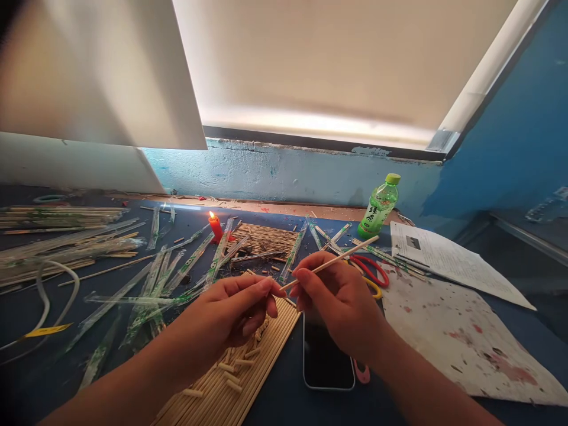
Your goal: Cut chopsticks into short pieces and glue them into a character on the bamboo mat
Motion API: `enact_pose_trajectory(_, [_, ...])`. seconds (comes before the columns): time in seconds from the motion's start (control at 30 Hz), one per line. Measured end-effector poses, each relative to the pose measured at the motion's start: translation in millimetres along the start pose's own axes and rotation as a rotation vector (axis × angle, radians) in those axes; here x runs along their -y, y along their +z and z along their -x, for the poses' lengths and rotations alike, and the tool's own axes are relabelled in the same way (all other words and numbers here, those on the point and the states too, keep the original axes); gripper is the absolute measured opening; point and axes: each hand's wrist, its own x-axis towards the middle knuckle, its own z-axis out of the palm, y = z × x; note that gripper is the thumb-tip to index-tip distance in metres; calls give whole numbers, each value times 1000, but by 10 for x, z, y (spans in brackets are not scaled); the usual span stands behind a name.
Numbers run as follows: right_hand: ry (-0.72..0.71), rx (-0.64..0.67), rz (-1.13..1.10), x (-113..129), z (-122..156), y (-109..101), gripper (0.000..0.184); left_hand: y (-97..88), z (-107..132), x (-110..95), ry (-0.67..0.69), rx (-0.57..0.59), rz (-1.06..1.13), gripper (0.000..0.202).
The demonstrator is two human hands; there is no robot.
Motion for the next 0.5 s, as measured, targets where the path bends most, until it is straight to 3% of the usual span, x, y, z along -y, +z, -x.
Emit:
enact_pose_trajectory(0.1, [121, 57, -133, -2, 2, 15, 11, -2, 7, -14, -86, 70, 31, 32])
enact_pose_trajectory(0.2, [155, 90, -170, -12, 9, 30, 12, -17, 21, -4, -125, 120, 32, 38])
enact_pose_trajectory(0.5, [197, 168, -20, -33, -15, -16, 20, -17, 35, -16, -155, 187, 21, 30])
